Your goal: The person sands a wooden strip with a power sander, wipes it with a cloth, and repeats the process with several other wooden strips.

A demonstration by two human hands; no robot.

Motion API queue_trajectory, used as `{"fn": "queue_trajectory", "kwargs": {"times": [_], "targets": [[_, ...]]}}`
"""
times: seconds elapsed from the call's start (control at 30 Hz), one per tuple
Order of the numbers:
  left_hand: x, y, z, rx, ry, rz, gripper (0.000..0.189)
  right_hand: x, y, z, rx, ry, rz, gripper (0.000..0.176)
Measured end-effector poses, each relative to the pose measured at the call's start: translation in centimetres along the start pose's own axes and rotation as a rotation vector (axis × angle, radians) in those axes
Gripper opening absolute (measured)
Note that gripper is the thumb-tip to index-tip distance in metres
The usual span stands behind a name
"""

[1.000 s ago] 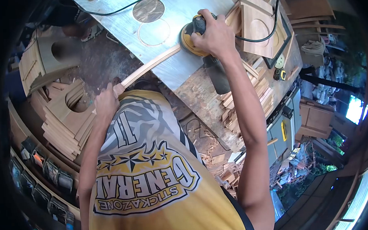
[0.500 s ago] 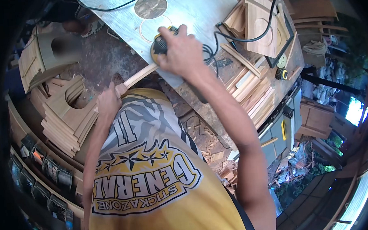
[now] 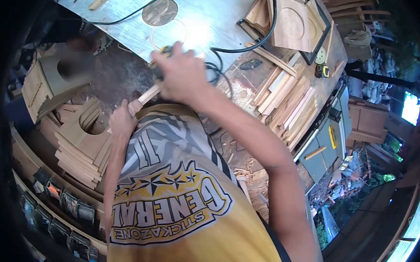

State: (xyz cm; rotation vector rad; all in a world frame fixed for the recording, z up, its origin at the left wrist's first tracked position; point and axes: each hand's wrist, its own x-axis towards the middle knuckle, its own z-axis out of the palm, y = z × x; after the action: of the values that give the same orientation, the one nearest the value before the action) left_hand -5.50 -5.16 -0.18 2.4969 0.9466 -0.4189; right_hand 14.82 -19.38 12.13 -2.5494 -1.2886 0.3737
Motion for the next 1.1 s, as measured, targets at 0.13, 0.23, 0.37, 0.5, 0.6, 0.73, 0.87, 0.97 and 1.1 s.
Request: {"fn": "queue_trajectory", "kwargs": {"times": [0.13, 0.23, 0.37, 0.5, 0.6, 0.73, 0.87, 0.97, 1.1], "targets": [[-2.5, -2.8, -5.1, 0.097, 0.091, -0.106, 0.023, 0.8, 5.5, -2.8, -0.101, 0.021, 0.197, 0.068], [-5.3, -9.2, -10.0, 0.166, 0.361, -0.255, 0.035, 1.8, 8.3, -2.7, -0.136, 0.096, 0.262, 0.065], [-8.5, -10.3, -19.6, 0.351, 0.743, -0.191, 0.029, 3.4, 9.5, -2.8, -0.082, 0.192, 0.281, 0.067], [-9.4, -7.4, -24.3, 0.230, 0.963, -0.068, 0.024, 4.5, 9.9, -2.7, -0.018, 0.201, 0.220, 0.066], [-9.3, -5.5, -26.2, 0.247, 1.059, 0.076, 0.029, 4.8, 9.4, -3.2, -0.018, 0.194, 0.223, 0.065], [-8.9, -3.4, -27.1, 0.282, 1.074, 0.109, 0.032, 5.2, 10.8, -2.8, 0.015, 0.212, 0.206, 0.065], [-7.9, -0.9, -27.9, 0.268, 1.063, 0.123, 0.021, 5.1, 11.1, -2.8, 0.000, 0.228, 0.178, 0.065], [-6.8, 0.9, -28.3, 0.273, 1.074, 0.126, 0.019, 5.1, 10.9, -3.0, -0.002, 0.218, 0.162, 0.064], [-5.0, 2.3, -28.8, 0.297, 1.076, 0.162, 0.031, 5.6, 10.4, -3.5, 0.024, 0.160, 0.229, 0.063]]}}
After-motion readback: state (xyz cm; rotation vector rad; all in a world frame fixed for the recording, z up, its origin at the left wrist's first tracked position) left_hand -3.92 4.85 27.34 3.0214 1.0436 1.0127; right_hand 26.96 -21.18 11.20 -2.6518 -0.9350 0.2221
